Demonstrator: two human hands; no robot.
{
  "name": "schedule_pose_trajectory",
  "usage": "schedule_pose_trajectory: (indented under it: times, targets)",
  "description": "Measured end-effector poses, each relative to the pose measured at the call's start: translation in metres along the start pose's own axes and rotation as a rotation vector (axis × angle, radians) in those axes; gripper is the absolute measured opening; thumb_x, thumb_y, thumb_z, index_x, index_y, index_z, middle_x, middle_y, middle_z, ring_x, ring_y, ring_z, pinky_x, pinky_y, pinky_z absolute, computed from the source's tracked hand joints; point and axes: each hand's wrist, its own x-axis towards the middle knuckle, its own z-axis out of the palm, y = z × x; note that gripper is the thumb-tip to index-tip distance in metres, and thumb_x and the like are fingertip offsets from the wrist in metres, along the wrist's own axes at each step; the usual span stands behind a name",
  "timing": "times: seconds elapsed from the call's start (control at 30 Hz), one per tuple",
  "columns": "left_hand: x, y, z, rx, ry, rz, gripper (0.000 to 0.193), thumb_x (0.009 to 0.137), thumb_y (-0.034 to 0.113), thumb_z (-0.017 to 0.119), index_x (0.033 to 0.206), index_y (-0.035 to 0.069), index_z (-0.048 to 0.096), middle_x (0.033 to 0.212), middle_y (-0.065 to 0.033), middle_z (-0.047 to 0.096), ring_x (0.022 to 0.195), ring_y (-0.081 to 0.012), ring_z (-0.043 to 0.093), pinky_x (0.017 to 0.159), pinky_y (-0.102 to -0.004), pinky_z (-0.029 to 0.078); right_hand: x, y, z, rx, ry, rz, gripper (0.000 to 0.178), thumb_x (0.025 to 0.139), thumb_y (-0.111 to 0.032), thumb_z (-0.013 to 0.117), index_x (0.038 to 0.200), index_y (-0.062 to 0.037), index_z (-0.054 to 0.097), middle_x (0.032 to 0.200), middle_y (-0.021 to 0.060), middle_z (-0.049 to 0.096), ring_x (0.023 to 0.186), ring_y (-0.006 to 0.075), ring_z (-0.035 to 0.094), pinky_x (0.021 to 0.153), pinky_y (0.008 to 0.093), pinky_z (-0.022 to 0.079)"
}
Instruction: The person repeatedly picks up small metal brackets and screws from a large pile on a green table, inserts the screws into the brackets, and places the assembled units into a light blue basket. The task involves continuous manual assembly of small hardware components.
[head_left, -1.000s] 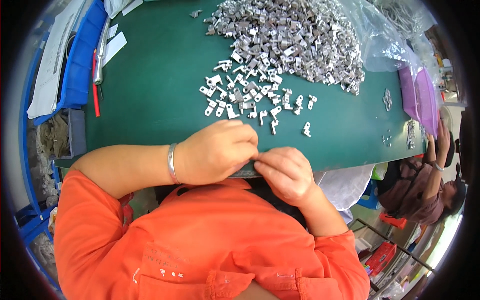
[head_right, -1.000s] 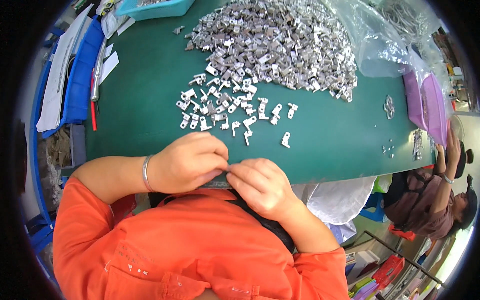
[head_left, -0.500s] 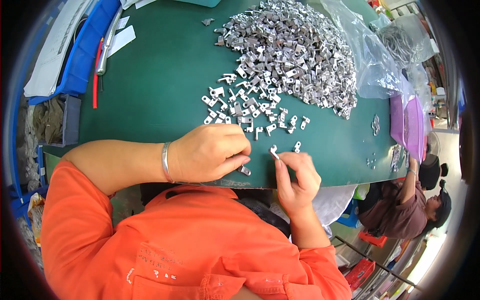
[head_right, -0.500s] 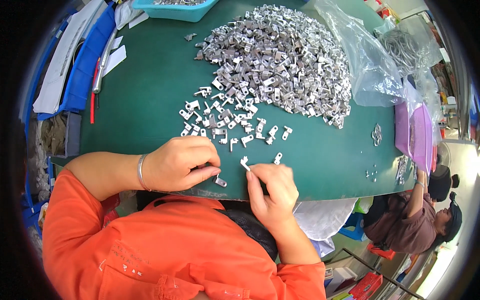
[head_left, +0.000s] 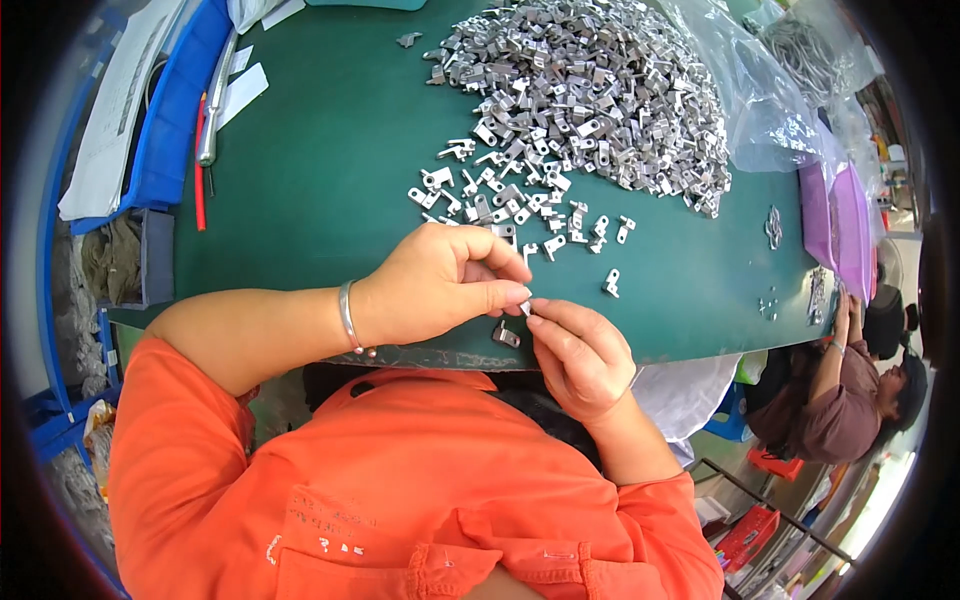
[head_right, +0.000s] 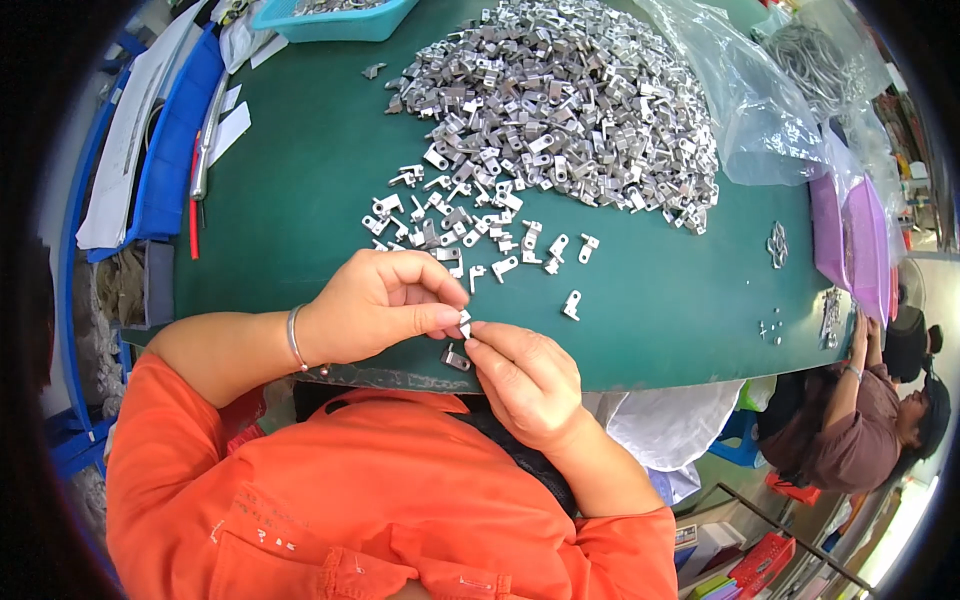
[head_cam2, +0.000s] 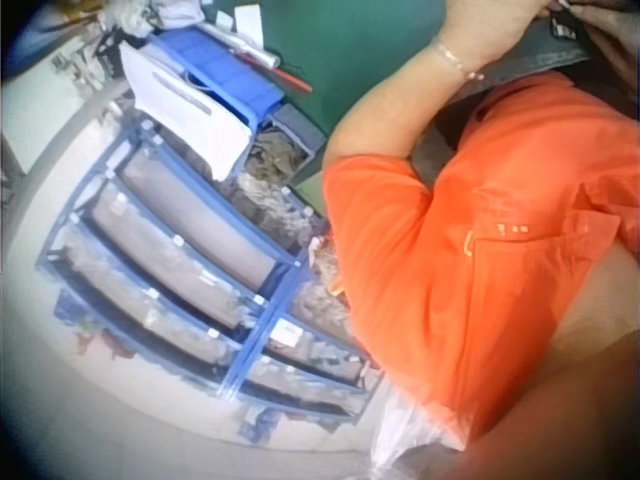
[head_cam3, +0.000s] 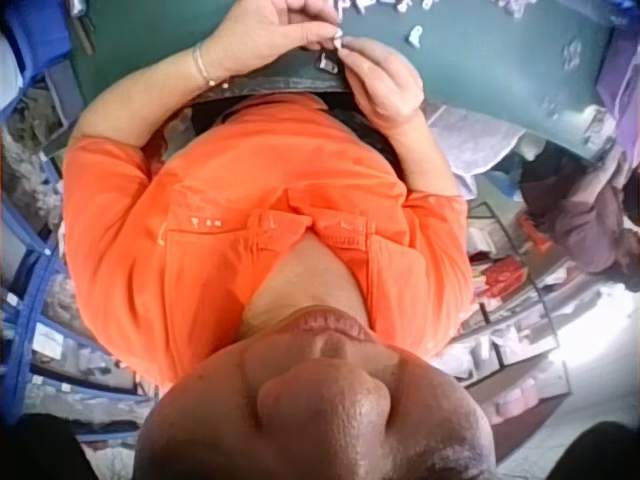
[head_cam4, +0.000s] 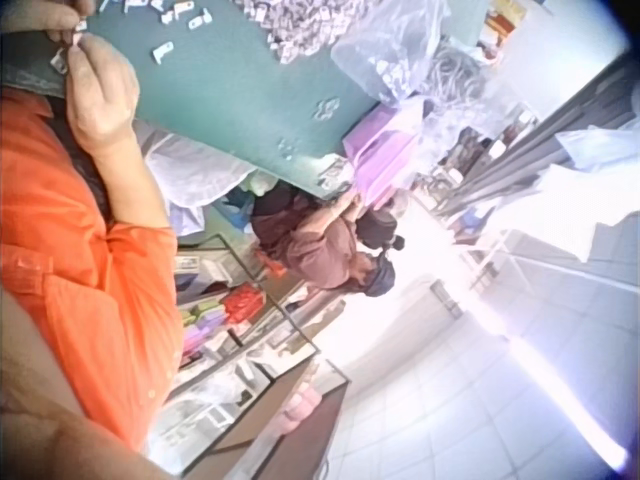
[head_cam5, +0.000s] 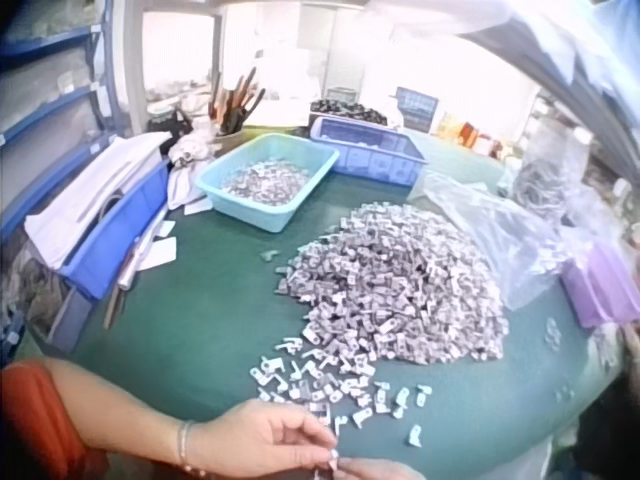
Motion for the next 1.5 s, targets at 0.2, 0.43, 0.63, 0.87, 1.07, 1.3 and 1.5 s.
schedule_pose_trajectory:
  times: [0.2, 0.43, 0.63, 0.87, 1.07, 1.3, 1.5]
  targets:
    - [-0.003, -0.007, -0.001, 0.019, -0.025, 0.113, 0.017, 0.082, -0.009, 0.066, 0.098, -0.004, 0.061, 0.102, -0.0091, 0.060, 0.093, -0.0157, 0.064, 0.082, -0.0277, 0.055, -0.001, -0.002, 0.004, 0.056, 0.089, 0.076, 0.024, 0.063, 0.012, 0.072, 0.084, 0.0021, 0.065, 0.090, 0.0136, 0.064, 0.073, 0.0253, 0.065, 0.062, 0.0301, 0.054]
    - [-0.005, 0.004, 0.006, 0.092, -0.050, 0.029, 0.024, 0.080, -0.008, 0.069, 0.102, -0.004, 0.060, 0.103, -0.0105, 0.060, 0.092, -0.0165, 0.065, 0.082, -0.0282, 0.056, -0.003, 0.003, 0.003, 0.084, 0.133, -0.004, 0.027, 0.056, 0.013, 0.069, 0.077, -0.0004, 0.059, 0.086, 0.0122, 0.063, 0.076, 0.0285, 0.064, 0.064, 0.0335, 0.053]
    - [-0.005, 0.009, 0.004, 0.627, -0.068, 0.405, 0.018, 0.074, -0.006, 0.072, 0.091, 0.001, 0.067, 0.096, -0.0096, 0.064, 0.085, -0.0214, 0.064, 0.073, -0.0300, 0.054, -0.004, 0.007, 0.000, 0.049, 0.037, -0.089, 0.022, 0.061, 0.008, 0.068, 0.080, -0.0013, 0.061, 0.086, 0.0101, 0.063, 0.077, 0.0277, 0.065, 0.064, 0.0334, 0.052]
    - [-0.001, 0.001, 0.003, 0.803, -0.093, 0.668, 0.018, 0.070, 0.000, 0.075, 0.085, 0.003, 0.067, 0.091, -0.0072, 0.064, 0.075, -0.0227, 0.058, 0.067, -0.0332, 0.046, 0.014, 0.013, -0.003, -0.405, 0.033, 0.125, 0.020, 0.071, -0.007, 0.073, 0.090, -0.0080, 0.065, 0.086, 0.0018, 0.057, 0.081, 0.0222, 0.055, 0.072, 0.0371, 0.038]
    - [0.001, 0.009, -0.002, 0.947, 0.125, 0.709, 0.019, 0.068, -0.001, 0.076, 0.084, 0.005, 0.068, 0.086, -0.0047, 0.064, 0.073, -0.0221, 0.057, 0.067, -0.0315, 0.044, 0.016, 0.021, 0.001, -0.407, 0.036, 0.188, 0.019, 0.073, -0.006, 0.073, 0.090, -0.0067, 0.066, 0.085, 0.0032, 0.057, 0.079, 0.0225, 0.054, 0.069, 0.0360, 0.039]
    - [0.013, 0.008, -0.003, 1.262, 0.242, 0.649, 0.023, 0.066, 0.001, 0.076, 0.086, 0.007, 0.067, 0.088, -0.0012, 0.061, 0.083, -0.0217, 0.056, 0.075, -0.0346, 0.038, 0.018, 0.026, -0.006, -0.299, 0.094, 0.283, 0.009, 0.076, -0.001, 0.070, 0.083, -0.0045, 0.065, 0.080, 0.0060, 0.056, 0.071, 0.0252, 0.053, 0.063, 0.0351, 0.043]
    - [0.012, 0.012, -0.005, 1.136, 0.237, 0.701, 0.018, 0.067, -0.003, 0.075, 0.081, 0.006, 0.067, 0.086, -0.0022, 0.062, 0.078, -0.0227, 0.058, 0.072, -0.0334, 0.042, 0.019, 0.021, -0.013, -0.069, 0.170, 0.399, 0.006, 0.079, -0.002, 0.070, 0.081, -0.0031, 0.064, 0.077, 0.0067, 0.056, 0.068, 0.0254, 0.053, 0.062, 0.0341, 0.043]
